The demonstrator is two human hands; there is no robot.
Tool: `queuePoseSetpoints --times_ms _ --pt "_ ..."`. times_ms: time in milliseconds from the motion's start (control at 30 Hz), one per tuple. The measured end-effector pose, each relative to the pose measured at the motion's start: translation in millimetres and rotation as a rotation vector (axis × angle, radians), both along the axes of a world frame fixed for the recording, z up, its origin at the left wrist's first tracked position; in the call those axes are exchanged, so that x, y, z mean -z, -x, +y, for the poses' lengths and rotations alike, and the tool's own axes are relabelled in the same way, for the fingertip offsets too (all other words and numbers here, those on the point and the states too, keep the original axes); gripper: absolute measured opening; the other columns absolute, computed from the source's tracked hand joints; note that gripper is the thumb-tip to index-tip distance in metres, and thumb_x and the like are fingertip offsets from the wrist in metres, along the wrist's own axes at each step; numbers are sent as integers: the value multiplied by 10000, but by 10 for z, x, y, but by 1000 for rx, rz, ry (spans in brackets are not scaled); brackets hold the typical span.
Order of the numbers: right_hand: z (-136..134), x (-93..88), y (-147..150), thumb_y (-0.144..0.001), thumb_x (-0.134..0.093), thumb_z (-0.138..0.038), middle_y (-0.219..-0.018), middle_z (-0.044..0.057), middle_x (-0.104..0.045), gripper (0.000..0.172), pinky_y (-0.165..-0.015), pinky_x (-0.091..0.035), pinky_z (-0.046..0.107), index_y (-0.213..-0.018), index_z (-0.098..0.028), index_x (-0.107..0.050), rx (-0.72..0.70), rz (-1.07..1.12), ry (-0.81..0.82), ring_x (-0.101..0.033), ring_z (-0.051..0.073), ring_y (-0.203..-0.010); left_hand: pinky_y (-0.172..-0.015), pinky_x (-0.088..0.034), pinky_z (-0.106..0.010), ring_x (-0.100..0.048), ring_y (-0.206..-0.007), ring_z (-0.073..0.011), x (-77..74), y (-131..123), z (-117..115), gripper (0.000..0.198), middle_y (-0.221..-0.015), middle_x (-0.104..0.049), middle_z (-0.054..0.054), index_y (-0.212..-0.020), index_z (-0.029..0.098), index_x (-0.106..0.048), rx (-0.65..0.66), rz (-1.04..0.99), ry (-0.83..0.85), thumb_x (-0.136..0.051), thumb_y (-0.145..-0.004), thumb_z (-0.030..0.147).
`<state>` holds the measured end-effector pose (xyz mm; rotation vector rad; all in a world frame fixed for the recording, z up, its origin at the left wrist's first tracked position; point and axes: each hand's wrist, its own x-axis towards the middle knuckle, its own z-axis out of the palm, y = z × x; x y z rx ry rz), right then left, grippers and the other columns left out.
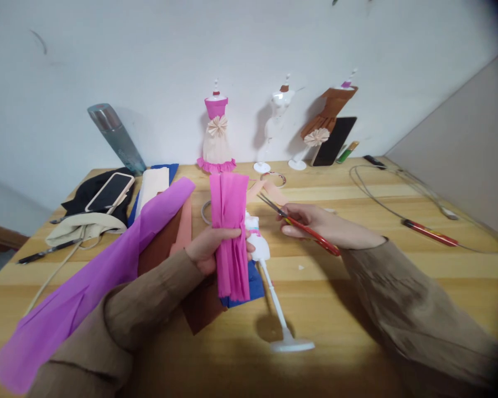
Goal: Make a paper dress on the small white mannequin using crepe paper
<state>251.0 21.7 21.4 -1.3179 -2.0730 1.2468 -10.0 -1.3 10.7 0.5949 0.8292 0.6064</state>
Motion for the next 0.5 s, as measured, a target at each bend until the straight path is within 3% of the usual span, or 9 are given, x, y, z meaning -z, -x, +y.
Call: queuePoseSetpoints --times_ms 100,200,300,400,500 --pt "-90 169 55 -780 -689 -588 -622 -34 -545 453 -541 -419 294 -925 -215 -477 198 47 26 -548 169 -548 -637 -539 -299 -665 -590 -172 36 -87 -159 104 -700 -710 -105 -834 105 -655 -5 26 111 -673 -801 202" --pt "-187 226 200 -816 -645 -578 -647 -3 -601 400 -558 -415 297 -885 -222 -478 302 -64 -107 -596 186 -561 -606 -533 -287 -657 -553 -164 63 -152 -229 64 -667 -698 -97 -830 105 -634 -56 86 144 -644 -818 168" --pt "-224 182 391 -842 -633 -526 -659 27 -622 344 -564 -362 288 -802 -224 -473 302 -301 -239 -594 200 -610 -588 -536 -282 -654 -528 -159 66 -186 -223 48 -644 -684 -83 -850 105 -623 -132 159 157 -581 -853 127" --pt "-222 132 583 -844 -668 -453 -722 61 -661 291 -579 -330 278 -818 -210 -511 266 -457 -224 -623 218 -691 -584 -545 -289 -657 -529 -162 60 -196 -211 54 -649 -676 -66 -886 112 -620 -165 180 154 -578 -851 106" --pt "-214 138 704 -807 -711 -364 -802 81 -699 247 -591 -322 276 -911 -192 -566 278 -473 -186 -636 223 -737 -590 -554 -298 -662 -542 -165 60 -193 -210 106 -663 -672 -48 -905 122 -619 -171 146 136 -644 -804 103"
